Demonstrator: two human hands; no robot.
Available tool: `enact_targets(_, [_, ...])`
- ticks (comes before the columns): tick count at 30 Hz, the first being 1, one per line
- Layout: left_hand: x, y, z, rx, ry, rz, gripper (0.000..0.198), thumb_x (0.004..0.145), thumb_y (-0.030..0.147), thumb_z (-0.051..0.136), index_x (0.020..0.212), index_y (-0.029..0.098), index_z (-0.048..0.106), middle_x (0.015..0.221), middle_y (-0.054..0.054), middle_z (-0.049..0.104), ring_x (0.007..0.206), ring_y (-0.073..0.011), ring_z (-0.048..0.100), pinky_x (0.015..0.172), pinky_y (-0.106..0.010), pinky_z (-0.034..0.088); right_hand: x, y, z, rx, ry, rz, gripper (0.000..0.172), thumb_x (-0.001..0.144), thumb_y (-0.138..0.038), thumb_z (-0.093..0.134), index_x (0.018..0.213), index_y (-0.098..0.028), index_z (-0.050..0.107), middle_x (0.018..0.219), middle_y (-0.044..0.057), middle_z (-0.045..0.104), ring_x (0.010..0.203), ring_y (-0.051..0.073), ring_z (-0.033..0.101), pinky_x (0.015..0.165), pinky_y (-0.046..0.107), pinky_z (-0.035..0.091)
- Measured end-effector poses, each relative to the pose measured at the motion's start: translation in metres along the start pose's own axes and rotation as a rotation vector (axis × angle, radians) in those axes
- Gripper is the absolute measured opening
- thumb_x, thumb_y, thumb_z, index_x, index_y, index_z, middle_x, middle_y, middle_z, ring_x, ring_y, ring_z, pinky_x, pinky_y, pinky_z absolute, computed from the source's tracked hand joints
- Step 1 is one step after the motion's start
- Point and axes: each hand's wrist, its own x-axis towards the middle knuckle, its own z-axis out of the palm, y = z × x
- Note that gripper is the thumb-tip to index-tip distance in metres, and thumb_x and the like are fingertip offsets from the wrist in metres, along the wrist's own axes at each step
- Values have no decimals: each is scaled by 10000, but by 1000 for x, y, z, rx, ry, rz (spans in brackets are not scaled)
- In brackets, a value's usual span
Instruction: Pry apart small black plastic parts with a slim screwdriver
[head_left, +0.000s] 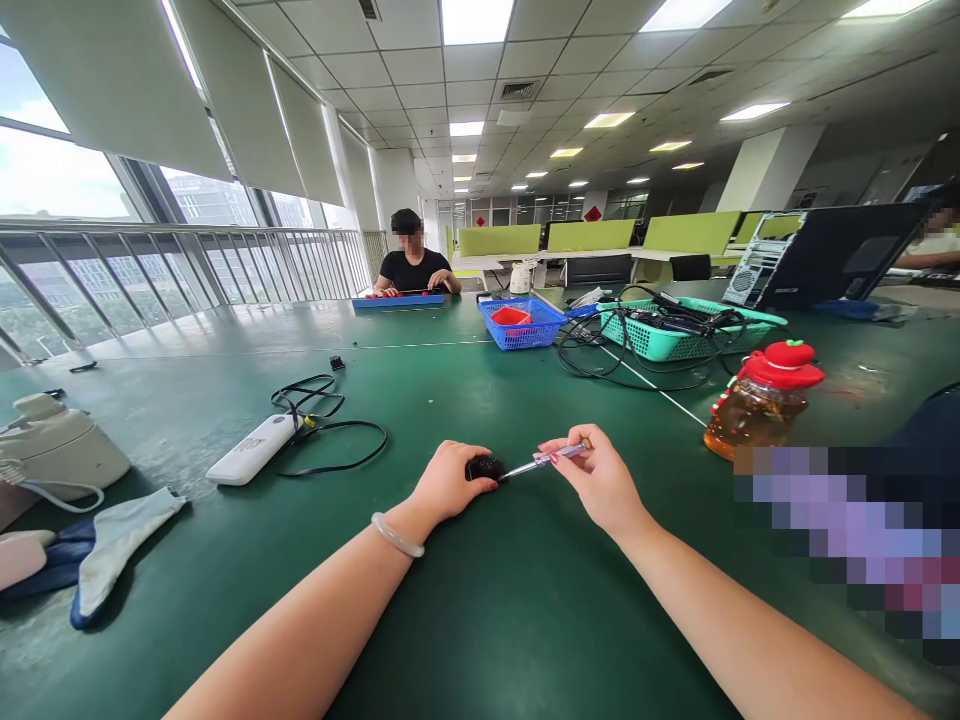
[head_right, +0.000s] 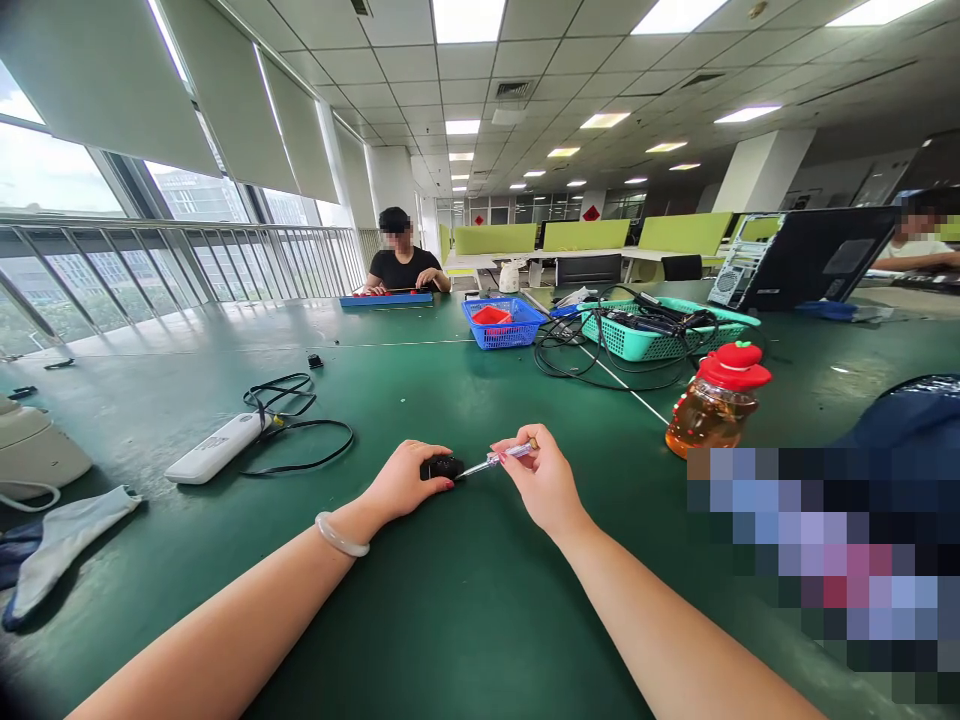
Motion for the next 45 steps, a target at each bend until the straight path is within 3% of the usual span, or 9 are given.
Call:
enact_targets(5, [0,1,0,4,-13,14,384,735,355,767,1098,240,716,1095,-37,730,1092,-270,588,1000,-399,461,-7,-3,3,-63,-72,-82,236,846,-406,639,932,-233,503,968,87,748,953,236,725,857,409,579])
enact_targets(10, [0,1,0,7,-12,16,369,752,363,749,1100,249,714,1086,-36,730,1097,-268,579,993,-394,460,-18,-11,5,-252,-170,-268,17,892,-231,546,900,-240,559,990,57,754,1028,222,703,911,404,568])
enact_targets(15, [0,-2,2,13,-2,20,366,759,363,742,1103,242,710,1067,-40,729,1095,-261,578,996,-395,461,-23,-18,7,-353,-241,-397,139,895,-147,486,856,-245,577,1024,42,752,1054,217,697,883,387,600])
enact_targets(23, [-1,0,2,27,1,27,352,765,351,729,1102,254,709,1098,-34,727,1110,-264,581,1001,-402,459,-21,-22,8,-442,-349,-616,256,879,-50,439,885,-259,586,928,-6,745,964,181,717,1042,505,497])
enact_targets(28, [-1,0,1,33,7,24,351,767,310,710,1113,250,705,1101,-35,728,1103,-265,586,999,-408,460,-24,-26,10,-563,-533,-684,349,748,39,420,799,-239,624,959,9,745,1039,204,685,1045,504,480])
enact_targets(34, [-1,1,1,34,16,37,354,762,258,695,1115,238,703,1081,-29,734,1079,-261,579,982,-401,464,-33,-19,22,-723,-729,-748,271,666,22,533,666,-229,633,843,-4,739,1035,254,631,1050,511,443])
enact_targets(37, [-1,1,1,38,15,31,359,763,255,688,1122,243,700,1080,-30,732,1083,-262,579,973,-400,468,-33,-17,23,-709,-719,-757,279,676,14,534,694,-243,642,865,-8,740,1032,242,618,1050,509,432])
enact_targets(45, [-1,-1,1,9,9,17,428,776,308,702,1196,240,656,1130,-46,712,1108,-264,578,985,-399,470,-20,-18,9,-524,-475,-677,361,688,54,407,744,-239,611,1002,14,740,1050,206,667,1024,504,473])
